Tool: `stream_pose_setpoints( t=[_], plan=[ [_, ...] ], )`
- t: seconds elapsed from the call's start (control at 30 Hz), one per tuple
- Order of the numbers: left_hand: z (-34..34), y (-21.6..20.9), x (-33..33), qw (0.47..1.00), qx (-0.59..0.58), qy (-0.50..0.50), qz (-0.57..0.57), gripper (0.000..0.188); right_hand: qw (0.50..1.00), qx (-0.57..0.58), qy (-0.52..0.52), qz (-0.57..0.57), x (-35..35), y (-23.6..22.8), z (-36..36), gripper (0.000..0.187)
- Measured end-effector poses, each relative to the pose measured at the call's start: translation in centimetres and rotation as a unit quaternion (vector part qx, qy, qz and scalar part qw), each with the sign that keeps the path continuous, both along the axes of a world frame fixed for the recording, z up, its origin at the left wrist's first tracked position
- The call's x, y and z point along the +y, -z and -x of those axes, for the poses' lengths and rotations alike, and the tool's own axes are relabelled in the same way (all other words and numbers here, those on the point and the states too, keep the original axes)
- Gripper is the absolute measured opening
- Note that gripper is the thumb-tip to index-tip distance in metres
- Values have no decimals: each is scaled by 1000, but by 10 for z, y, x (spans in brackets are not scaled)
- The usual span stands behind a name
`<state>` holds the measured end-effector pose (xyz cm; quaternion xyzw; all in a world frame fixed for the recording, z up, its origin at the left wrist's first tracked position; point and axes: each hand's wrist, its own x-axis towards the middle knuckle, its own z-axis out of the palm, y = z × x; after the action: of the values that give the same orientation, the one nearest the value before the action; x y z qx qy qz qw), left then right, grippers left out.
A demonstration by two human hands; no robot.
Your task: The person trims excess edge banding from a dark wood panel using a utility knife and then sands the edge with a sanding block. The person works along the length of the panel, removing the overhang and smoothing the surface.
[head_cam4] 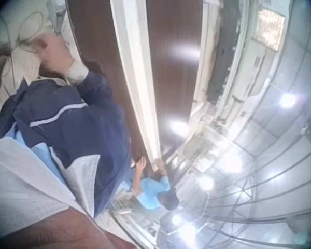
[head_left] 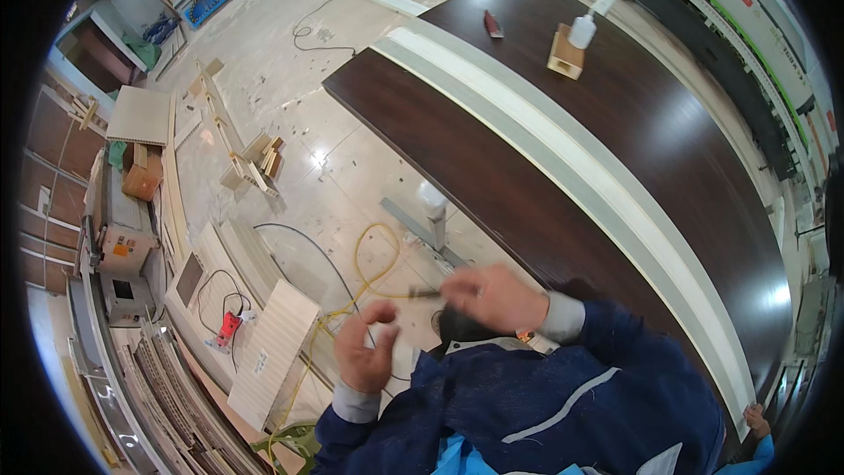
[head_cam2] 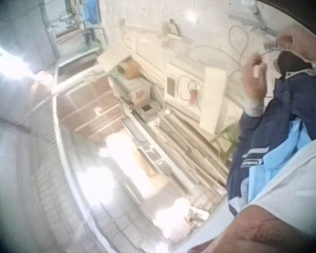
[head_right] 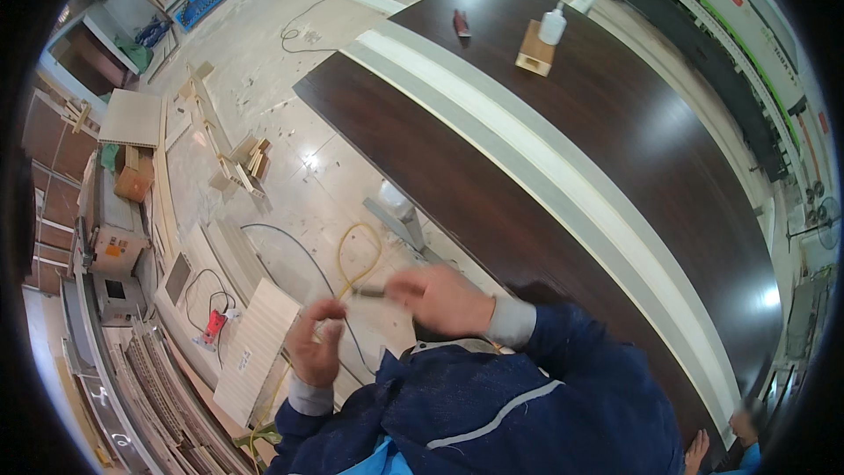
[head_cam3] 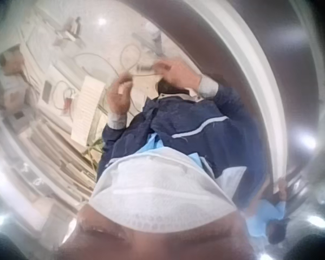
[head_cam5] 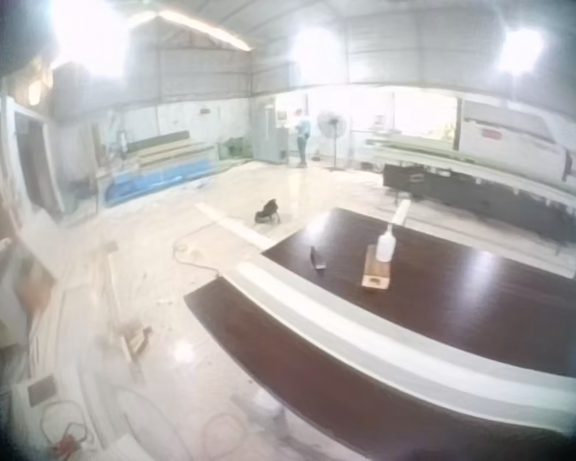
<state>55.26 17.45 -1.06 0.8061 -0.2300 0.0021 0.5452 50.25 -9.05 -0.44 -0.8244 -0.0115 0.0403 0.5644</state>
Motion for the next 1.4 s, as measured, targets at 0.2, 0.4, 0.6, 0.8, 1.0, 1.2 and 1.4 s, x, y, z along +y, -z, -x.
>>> stream_pose_setpoints(
  t=[0.2, 0.4, 0.6, 0.8, 1.0, 1.2, 1.4],
  plan=[
    [-157, 4, 47, 997, -12, -71, 27, 12, 930, -53, 290, -219, -67, 16, -191, 21],
    [-339, -7, 51, 987, 135, -75, 33, 19, 864, -76, 371, -332, -125, 33, -362, 22],
    [-505, 0, -58, 987, 38, 137, -71, 33, 844, -118, 447, -272, -158, 44, -465, 25],
    [-607, 47, -205, 942, 164, 273, -103, 65, 802, -113, 504, -299, -149, 48, -488, 25],
    [-648, 94, -327, 855, 269, 417, -151, 73, 762, -82, 590, -254, -131, 38, -489, 19],
    [-670, 92, -345, 779, 332, 513, -141, 65, 786, -88, 609, 67, -125, 49, -495, 15],
    [-678, 95, -346, 740, 360, 556, -119, 51, 782, -105, 589, 175, -128, 55, -506, 13]
  ],
)
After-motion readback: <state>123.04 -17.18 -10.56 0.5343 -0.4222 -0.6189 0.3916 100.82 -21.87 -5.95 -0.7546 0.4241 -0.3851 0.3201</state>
